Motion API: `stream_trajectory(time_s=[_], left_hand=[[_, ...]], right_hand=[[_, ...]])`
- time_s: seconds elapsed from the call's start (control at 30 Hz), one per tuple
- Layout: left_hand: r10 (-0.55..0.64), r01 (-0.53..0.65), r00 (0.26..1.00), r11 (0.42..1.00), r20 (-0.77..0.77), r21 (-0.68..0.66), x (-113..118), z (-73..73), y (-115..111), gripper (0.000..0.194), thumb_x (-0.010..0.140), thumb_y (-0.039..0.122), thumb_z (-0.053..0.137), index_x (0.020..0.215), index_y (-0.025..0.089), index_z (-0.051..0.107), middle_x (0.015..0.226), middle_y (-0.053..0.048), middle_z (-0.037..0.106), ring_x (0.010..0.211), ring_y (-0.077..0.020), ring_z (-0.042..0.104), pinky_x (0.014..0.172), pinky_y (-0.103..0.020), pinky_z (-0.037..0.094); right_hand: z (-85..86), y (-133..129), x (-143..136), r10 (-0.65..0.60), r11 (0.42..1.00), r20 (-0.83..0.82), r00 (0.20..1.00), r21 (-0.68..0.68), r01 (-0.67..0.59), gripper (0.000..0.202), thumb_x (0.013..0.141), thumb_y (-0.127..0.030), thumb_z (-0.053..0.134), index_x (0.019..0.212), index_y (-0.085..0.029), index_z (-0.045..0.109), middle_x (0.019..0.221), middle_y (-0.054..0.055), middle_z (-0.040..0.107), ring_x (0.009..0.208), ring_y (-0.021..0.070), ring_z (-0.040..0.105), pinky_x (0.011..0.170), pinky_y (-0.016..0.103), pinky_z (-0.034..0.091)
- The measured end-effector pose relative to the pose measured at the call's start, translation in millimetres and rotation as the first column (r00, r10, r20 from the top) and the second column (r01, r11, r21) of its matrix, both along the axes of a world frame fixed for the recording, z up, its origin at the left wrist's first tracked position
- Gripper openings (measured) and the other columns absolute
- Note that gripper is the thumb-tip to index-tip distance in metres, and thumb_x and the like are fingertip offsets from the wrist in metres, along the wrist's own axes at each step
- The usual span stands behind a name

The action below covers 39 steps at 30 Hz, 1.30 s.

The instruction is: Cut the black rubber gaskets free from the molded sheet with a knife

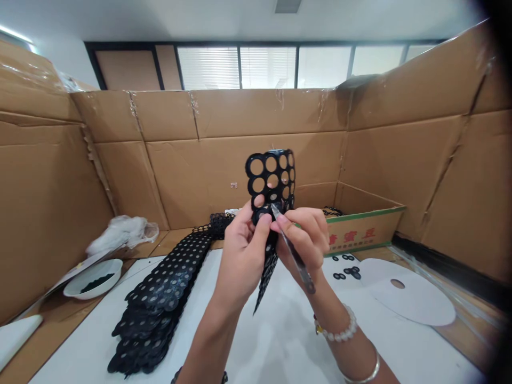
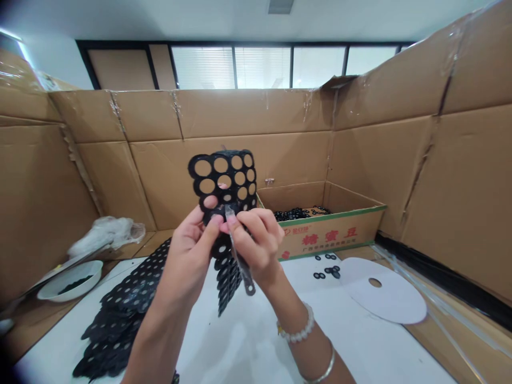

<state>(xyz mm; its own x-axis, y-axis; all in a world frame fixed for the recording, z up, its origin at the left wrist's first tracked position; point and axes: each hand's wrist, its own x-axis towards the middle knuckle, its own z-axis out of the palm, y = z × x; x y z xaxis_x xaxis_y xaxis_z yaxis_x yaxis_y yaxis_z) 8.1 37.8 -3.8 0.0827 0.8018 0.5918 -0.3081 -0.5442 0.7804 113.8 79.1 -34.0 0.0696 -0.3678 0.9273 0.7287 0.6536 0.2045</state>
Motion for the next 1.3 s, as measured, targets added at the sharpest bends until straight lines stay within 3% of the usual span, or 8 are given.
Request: stream_trajectory(time_s=[0.1, 0.33, 0.53, 0.7, 0.83, 0.97, 1.13, 1.3], left_hand=[[-0.002, 0.006, 0.998, 0.998, -0.057, 0.065, 10, -6.3, 8, 0.036, 0.092, 0.024, 0.057, 0.128, 0.025, 0.06, 0.124, -0.004, 0.067, 0.11, -0.0172, 0.063, 0.101, -0.029, 0.046], [-0.142, 0.141, 0.989, 0.99, -0.037, -0.027, 16, -7.3, 8, 0.03, 0.092, 0.025, 0.057, 0.121, 0.03, 0.064, 0.121, 0.001, 0.068, 0.127, -0.0198, 0.052, 0.112, -0.033, 0.035], [-0.167, 0.167, 0.986, 0.984, 0.014, -0.066, 13, -7.5, 15, 0.032, 0.091, 0.023, 0.059, 0.122, 0.029, 0.062, 0.118, 0.0, 0.069, 0.115, -0.0172, 0.06, 0.104, -0.031, 0.044], [-0.158, 0.172, 0.983, 0.97, 0.094, -0.169, 3, -2.4, 10, 0.041, 0.086, 0.021, 0.066, 0.126, 0.023, 0.06, 0.098, -0.003, 0.073, 0.083, -0.0138, 0.067, 0.077, -0.022, 0.052], [-0.152, 0.161, 0.987, 0.955, 0.057, -0.248, -7, 5.6, 2, 0.043, 0.085, 0.022, 0.067, 0.126, 0.024, 0.06, 0.07, 0.003, 0.066, 0.057, -0.0087, 0.057, 0.057, -0.017, 0.046], [-0.138, 0.126, 0.99, 0.968, -0.041, -0.219, -14, 12.1, -2, 0.049, 0.081, 0.025, 0.071, 0.128, 0.023, 0.059, 0.057, 0.006, 0.054, 0.046, -0.0082, 0.045, 0.053, -0.02, 0.045], [-0.161, 0.143, 0.982, 0.976, -0.1, -0.163, -17, 13.4, -1, 0.052, 0.078, 0.025, 0.074, 0.128, 0.022, 0.06, 0.058, 0.004, 0.056, 0.049, -0.0098, 0.049, 0.052, -0.02, 0.043], [-0.047, 0.032, 0.934, 0.998, -0.355, -0.049, -16, 7.6, 1, 0.034, 0.085, 0.024, 0.066, 0.118, 0.018, 0.068, 0.068, -0.002, 0.068, 0.064, -0.0161, 0.063, 0.065, -0.024, 0.049]], right_hand=[[0.5, 11, 10, -0.012, 1.0, -0.013, 1.0, -0.013, 0.012, 0.013, 0.083, -0.006, 0.061, 0.085, -0.019, 0.06, 0.078, 0.003, 0.065, 0.076, 0.016, 0.056, 0.068, 0.029, 0.051], [1.6, 18, 20, -0.088, 0.994, -0.025, 0.996, -0.069, 0.086, 0.016, 0.082, -0.005, 0.06, 0.079, -0.02, 0.057, 0.073, 0.002, 0.063, 0.072, 0.0151, 0.053, 0.064, 0.026, 0.048], [0.4, 20, 19, -0.146, 0.985, -0.016, 0.989, -0.092, 0.144, 0.012, 0.083, -0.011, 0.063, 0.08, -0.022, 0.061, 0.082, 0.003, 0.065, 0.079, 0.0161, 0.056, 0.064, 0.027, 0.048], [7.9, 11, 19, -0.154, 0.984, 0.072, 0.986, -0.084, 0.159, 0.016, 0.081, -0.007, 0.067, 0.085, -0.021, 0.063, 0.091, 0.005, 0.069, 0.087, 0.0175, 0.062, 0.071, 0.028, 0.055], [12.2, 3, 21, -0.069, 0.99, 0.146, 0.987, -0.112, 0.086, 0.012, 0.082, -0.008, 0.066, 0.086, -0.019, 0.062, 0.097, 0.009, 0.073, 0.086, 0.0163, 0.068, 0.074, 0.027, 0.057], [13.3, 1, 22, 0.006, 0.992, 0.18, 0.984, -0.123, 0.016, 0.012, 0.085, -0.01, 0.064, 0.091, -0.019, 0.06, 0.1, 0.008, 0.075, 0.085, 0.0144, 0.071, 0.072, 0.024, 0.058], [16.5, -3, 21, 0.056, 0.993, 0.148, 0.987, -0.115, -0.039, 0.017, 0.086, -0.005, 0.06, 0.091, -0.021, 0.057, 0.102, 0.009, 0.075, 0.093, 0.0165, 0.072, 0.079, 0.028, 0.06], [16.5, -3, 21, 0.238, 0.951, 0.029, 0.971, -0.21, -0.226, 0.022, 0.088, -0.003, 0.049, 0.088, -0.022, 0.059, 0.089, 0.002, 0.075, 0.089, 0.0162, 0.072, 0.079, 0.031, 0.06]])
